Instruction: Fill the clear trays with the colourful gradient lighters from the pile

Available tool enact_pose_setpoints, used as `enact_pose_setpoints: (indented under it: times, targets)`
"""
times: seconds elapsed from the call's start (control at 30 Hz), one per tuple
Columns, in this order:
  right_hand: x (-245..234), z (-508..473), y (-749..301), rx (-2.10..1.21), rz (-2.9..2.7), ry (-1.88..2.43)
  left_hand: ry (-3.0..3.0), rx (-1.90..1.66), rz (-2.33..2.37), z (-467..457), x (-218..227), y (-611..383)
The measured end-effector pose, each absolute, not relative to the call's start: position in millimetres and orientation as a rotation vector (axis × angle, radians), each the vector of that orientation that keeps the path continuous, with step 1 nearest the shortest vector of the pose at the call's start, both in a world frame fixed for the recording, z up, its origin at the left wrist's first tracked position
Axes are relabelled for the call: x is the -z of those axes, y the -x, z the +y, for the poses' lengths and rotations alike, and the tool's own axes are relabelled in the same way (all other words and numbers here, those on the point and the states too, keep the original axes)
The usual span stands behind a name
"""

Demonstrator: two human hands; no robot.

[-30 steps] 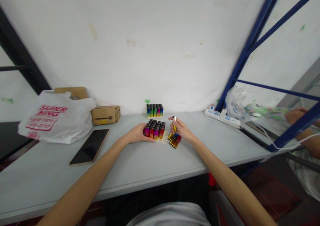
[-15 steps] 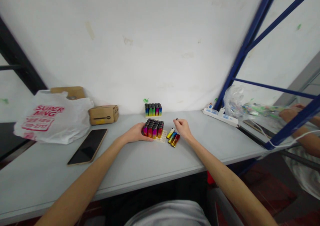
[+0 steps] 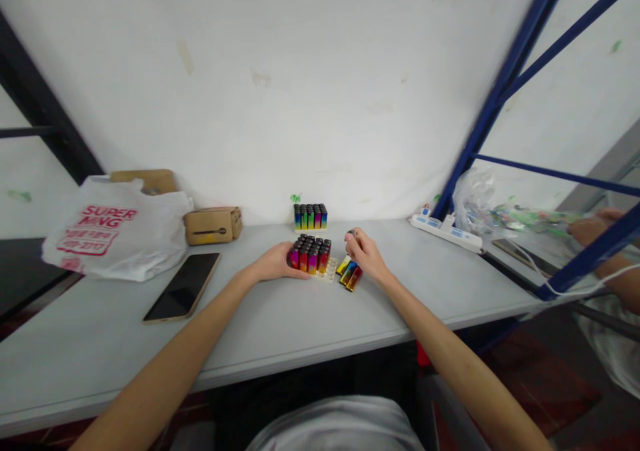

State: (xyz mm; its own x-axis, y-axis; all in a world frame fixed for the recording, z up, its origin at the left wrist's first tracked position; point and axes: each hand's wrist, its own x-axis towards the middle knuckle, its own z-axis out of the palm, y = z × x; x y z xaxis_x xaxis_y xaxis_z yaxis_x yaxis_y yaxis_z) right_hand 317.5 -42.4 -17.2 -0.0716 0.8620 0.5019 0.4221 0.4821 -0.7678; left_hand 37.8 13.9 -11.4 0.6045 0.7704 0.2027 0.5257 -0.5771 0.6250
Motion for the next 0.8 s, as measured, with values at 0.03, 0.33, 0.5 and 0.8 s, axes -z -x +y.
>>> enact_pose_setpoints:
  times: [0.03,0.33,0.5,0.8]
  targets:
    - [14.3,-45.9,-316.6,-0.469,-1.753,1.088,-2.310,-0.637,1.010,13.5,11.3,-37.9]
    - [10.2,-60.7,-304.8,-0.275,-2.044,1.114,-2.301,-0.645,1.014,9.2,7.9,-38.7]
    - [17.1,-61.2,-296.5,-0.447,-2.030,1.130,-2.258,-0.648,1.045,7.7,6.1,-39.3]
    - [17.3,-58.4,-289.4,-0.142,-2.205,1.262,-2.288,-0.642,1.073,10.8,9.6,-38.9]
